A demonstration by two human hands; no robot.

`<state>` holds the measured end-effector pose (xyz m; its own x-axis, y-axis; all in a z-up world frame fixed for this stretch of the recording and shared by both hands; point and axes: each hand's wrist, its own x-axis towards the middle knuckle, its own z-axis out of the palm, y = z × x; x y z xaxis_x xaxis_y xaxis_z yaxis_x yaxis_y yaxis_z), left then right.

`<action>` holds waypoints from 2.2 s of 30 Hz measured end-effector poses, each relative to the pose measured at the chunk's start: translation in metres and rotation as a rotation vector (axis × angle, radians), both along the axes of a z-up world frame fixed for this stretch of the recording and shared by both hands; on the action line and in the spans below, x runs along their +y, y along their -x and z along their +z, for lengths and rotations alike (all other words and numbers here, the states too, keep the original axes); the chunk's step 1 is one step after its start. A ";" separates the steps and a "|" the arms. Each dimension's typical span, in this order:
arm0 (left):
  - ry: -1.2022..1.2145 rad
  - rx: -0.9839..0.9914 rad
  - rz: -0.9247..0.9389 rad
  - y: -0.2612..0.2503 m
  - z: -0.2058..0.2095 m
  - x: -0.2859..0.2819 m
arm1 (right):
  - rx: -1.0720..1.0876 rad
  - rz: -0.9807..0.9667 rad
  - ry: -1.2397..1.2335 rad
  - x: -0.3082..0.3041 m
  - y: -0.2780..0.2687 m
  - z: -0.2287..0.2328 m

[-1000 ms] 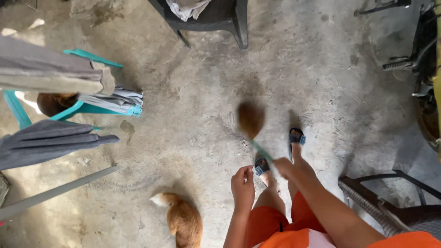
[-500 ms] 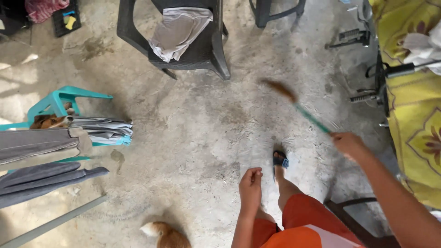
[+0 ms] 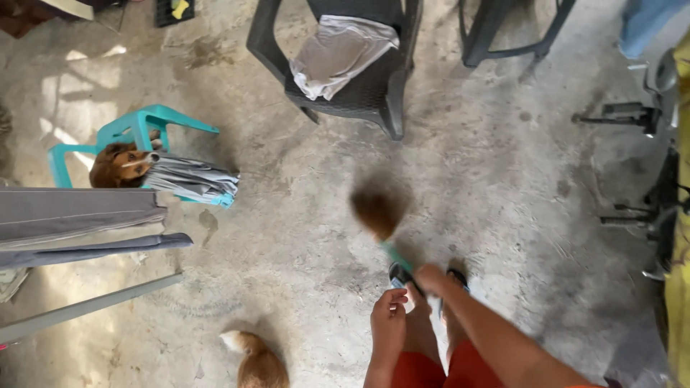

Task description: Sweeping the concrete floor and organizing pet feeding bowls in an outdoor/garage area.

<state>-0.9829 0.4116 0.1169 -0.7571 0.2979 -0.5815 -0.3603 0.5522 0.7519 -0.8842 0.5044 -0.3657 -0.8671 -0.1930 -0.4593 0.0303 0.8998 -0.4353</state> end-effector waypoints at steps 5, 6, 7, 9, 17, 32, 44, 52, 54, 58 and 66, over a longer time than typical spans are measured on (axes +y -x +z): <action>0.107 0.070 -0.045 0.054 -0.015 -0.028 | -0.934 -1.087 0.862 -0.037 0.092 0.137; 0.146 0.144 -0.081 0.068 -0.018 -0.035 | -1.054 -1.075 0.892 -0.037 0.106 0.151; 0.139 0.157 -0.083 0.084 -0.022 -0.039 | -1.037 -1.073 0.894 -0.004 0.135 0.233; 0.143 0.537 -0.290 0.105 -0.029 -0.051 | -0.881 -0.694 0.702 0.025 0.182 0.440; 0.022 0.415 -0.141 0.210 -0.039 -0.005 | -0.781 -1.046 1.094 0.101 0.295 0.496; 0.144 0.362 0.103 0.456 -0.083 0.134 | -0.716 -1.616 1.134 0.284 0.597 0.154; 0.331 0.112 0.304 0.462 -0.185 0.133 | -0.411 -2.209 0.789 0.302 0.789 0.087; 0.190 0.256 0.209 0.444 -0.181 0.119 | 0.036 -1.530 0.171 0.285 0.773 -0.140; 0.114 0.474 0.181 0.447 -0.159 0.119 | -0.070 -1.511 0.261 0.273 0.787 -0.049; 0.097 0.402 0.196 0.440 -0.132 0.109 | 0.031 -1.328 0.428 0.203 0.754 0.057; 0.096 0.316 0.325 0.358 -0.098 0.054 | 0.458 -0.438 0.782 0.065 0.669 0.410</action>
